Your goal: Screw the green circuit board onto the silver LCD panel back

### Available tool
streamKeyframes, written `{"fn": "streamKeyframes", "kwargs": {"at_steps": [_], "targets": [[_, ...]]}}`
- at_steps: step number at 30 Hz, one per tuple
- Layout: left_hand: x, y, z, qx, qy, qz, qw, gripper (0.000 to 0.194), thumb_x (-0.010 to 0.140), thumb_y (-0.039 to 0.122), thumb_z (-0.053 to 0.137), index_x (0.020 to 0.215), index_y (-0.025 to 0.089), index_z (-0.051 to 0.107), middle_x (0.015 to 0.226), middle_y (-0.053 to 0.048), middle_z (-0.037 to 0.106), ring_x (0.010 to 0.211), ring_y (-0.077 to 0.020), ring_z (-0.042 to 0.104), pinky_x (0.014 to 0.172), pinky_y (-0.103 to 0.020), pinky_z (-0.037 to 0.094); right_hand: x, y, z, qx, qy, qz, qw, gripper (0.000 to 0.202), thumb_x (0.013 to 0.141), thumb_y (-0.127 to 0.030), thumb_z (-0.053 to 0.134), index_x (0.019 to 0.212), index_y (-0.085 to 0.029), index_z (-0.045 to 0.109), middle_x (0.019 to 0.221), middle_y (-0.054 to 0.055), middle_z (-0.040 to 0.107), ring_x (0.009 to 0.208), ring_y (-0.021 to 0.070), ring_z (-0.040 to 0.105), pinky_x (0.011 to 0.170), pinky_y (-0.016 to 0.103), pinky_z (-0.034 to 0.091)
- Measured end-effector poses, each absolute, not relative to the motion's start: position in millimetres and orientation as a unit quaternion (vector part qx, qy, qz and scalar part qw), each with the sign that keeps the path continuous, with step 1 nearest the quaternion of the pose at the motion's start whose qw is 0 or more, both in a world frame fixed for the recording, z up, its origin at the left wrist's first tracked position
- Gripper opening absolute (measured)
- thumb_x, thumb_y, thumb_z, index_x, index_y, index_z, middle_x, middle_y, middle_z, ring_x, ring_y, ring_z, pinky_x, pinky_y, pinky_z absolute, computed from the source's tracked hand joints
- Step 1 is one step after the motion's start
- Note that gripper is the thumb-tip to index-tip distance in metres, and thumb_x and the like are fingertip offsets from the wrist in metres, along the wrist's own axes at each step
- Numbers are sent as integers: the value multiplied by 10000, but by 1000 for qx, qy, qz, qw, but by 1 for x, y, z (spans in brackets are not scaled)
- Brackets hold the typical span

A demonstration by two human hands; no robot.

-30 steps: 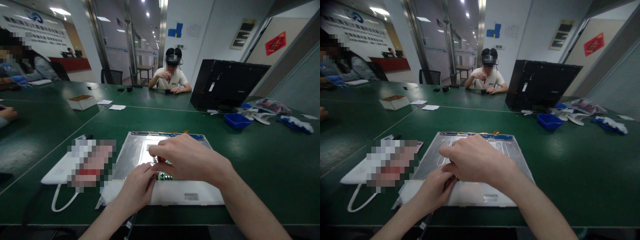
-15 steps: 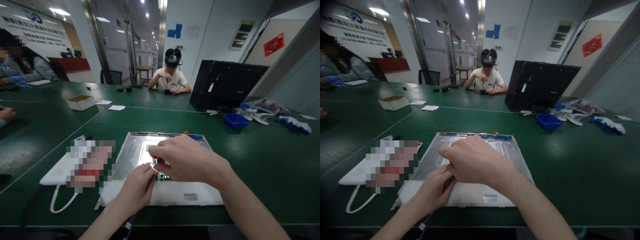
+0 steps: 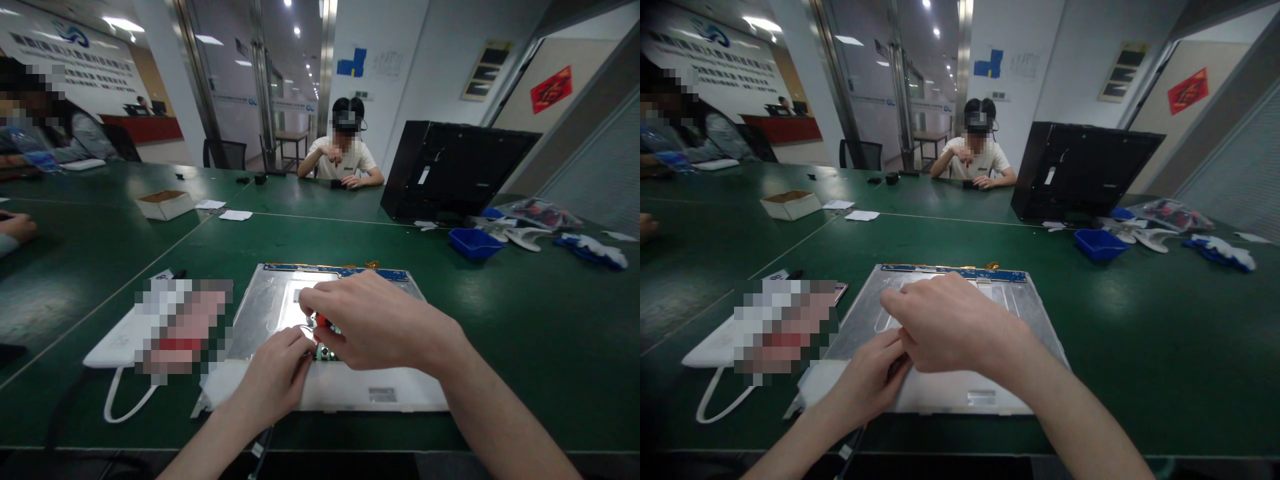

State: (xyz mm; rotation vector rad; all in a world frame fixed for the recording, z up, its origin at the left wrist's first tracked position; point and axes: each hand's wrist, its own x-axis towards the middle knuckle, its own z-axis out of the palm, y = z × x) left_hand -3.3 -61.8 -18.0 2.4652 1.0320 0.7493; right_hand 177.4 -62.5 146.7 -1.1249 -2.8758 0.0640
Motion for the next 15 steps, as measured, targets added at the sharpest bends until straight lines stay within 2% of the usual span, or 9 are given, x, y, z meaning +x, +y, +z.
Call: {"fn": "streamKeyframes", "kwargs": {"at_steps": [7,15], "targets": [[-4,-63,-19,873,370,266,176,185,863,102,436,918,197,584,935,-63,632,871,-234,594,721,-348,462,179,-62,147,-381,-924,17,29,67,913,-240,523,932,-194,569,822,28,694,683,158,597,543,272,268],[-4,-62,-19,872,366,263,190,206,864,100,442,963,200,593,981,-65,625,927,-236,582,782,-361,468,182,-62,146,-359,-932,33,27,109,857,-192,532,964,-188,553,907,45,685,730,162,596,549,274,295]]}}
